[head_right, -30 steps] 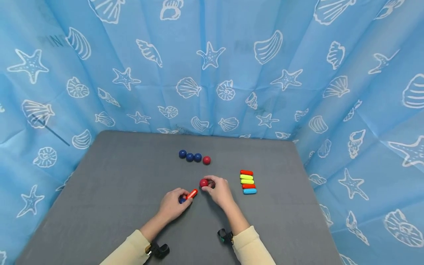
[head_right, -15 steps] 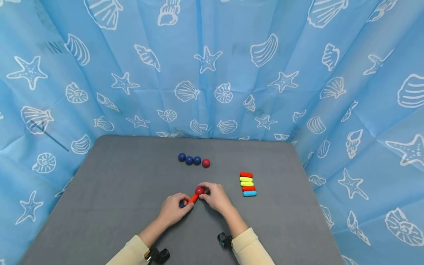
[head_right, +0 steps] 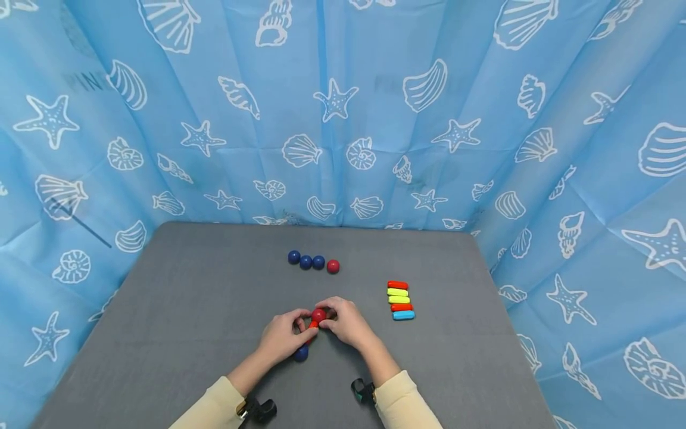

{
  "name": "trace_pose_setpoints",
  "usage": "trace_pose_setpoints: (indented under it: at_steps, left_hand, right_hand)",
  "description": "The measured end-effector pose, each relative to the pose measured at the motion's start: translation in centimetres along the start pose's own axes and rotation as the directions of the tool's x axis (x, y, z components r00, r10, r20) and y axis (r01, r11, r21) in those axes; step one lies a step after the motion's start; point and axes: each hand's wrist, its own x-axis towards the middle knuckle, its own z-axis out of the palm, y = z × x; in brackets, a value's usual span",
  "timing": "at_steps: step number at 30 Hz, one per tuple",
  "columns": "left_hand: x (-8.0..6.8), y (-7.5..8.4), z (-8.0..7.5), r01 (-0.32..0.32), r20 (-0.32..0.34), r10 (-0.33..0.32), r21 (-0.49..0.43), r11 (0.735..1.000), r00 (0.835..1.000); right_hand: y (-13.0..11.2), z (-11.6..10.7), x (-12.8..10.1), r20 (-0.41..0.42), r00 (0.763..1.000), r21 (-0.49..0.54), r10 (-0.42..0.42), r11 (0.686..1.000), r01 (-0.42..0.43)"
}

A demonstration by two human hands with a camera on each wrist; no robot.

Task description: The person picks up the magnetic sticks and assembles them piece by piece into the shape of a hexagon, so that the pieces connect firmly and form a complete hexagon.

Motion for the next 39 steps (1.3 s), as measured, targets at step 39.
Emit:
trace_pose_setpoints:
  at_steps: [39]
  left_hand:
    - [-0.1, -0.3, -0.1, 0.095, 0.039, -0.091, -0.112, 0.989, 0.995]
  right_hand:
    - [2.6, -6.0, -6.7, -0.309, 0.950, -0.091, 0.044, 0.993, -0.076]
